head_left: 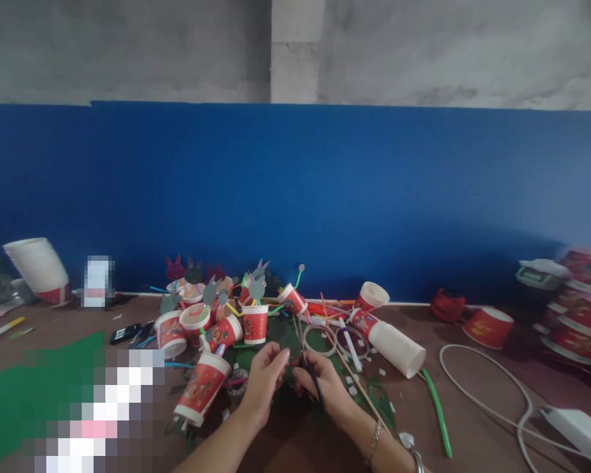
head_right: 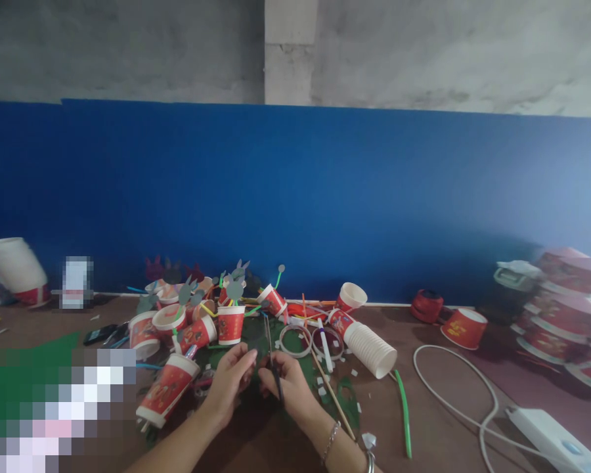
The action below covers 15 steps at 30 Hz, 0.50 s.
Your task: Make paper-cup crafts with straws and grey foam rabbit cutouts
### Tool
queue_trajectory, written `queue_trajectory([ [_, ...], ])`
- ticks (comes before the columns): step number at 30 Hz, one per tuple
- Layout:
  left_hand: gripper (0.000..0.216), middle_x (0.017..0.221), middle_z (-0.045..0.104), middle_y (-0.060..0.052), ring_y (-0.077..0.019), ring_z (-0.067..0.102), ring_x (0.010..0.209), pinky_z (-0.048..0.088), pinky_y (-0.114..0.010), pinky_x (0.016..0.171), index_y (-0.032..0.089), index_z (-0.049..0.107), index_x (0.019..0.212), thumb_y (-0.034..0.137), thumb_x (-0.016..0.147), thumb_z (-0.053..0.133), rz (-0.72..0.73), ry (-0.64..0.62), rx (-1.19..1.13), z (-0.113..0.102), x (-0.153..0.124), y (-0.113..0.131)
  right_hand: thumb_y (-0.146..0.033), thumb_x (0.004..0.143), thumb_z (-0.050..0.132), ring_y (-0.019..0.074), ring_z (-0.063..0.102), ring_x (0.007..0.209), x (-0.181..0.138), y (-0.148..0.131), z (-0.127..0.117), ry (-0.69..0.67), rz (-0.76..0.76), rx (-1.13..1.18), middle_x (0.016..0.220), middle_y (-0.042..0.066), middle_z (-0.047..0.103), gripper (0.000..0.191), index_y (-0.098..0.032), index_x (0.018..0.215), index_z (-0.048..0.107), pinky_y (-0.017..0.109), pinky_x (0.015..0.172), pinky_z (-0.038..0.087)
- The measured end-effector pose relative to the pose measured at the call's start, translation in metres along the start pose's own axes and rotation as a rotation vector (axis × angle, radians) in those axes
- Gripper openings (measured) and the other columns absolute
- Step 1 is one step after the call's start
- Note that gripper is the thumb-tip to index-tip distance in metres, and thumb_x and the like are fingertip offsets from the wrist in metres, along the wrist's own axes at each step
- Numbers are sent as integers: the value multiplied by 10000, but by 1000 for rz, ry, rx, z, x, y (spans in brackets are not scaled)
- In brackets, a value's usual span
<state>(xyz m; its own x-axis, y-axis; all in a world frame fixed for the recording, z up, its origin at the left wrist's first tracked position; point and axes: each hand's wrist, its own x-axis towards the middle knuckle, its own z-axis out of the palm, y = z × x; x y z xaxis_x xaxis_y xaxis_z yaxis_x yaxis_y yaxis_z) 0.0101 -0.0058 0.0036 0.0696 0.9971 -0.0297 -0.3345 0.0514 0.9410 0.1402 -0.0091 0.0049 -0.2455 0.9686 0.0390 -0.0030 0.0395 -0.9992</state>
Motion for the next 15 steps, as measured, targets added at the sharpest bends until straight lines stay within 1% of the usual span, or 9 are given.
queue_trajectory([
  [3, 375, 468, 316, 115, -42, 236, 417, 170, -165, 401, 196, 401, 632, 441, 673, 682, 25, 32, -13, 0, 0, 1, -469, 686, 656, 70, 434, 431, -3, -1, 2, -43, -8, -53, 543, -47, 545, 342, -168, 786, 529, 187, 413, 323],
  [7, 375, 457, 315, 115, -46, 230, 421, 179, -174, 412, 196, 400, 609, 431, 664, 687, 53, 59, -22, 2, -2, 4, -436, 694, 649, 81, 461, 471, -6, -5, 4, -81, 9, -97, 543, -48, 527, 306, -171, 762, 514, 183, 422, 323],
  [15, 364, 458, 321, 110, -48, 248, 420, 207, -175, 421, 196, 399, 592, 410, 649, 689, 22, 57, -50, 7, -8, 9, -488, 700, 635, 84, 470, 475, -7, -3, 3, -109, -8, -83, 555, -35, 536, 348, -166, 751, 513, 185, 426, 335],
])
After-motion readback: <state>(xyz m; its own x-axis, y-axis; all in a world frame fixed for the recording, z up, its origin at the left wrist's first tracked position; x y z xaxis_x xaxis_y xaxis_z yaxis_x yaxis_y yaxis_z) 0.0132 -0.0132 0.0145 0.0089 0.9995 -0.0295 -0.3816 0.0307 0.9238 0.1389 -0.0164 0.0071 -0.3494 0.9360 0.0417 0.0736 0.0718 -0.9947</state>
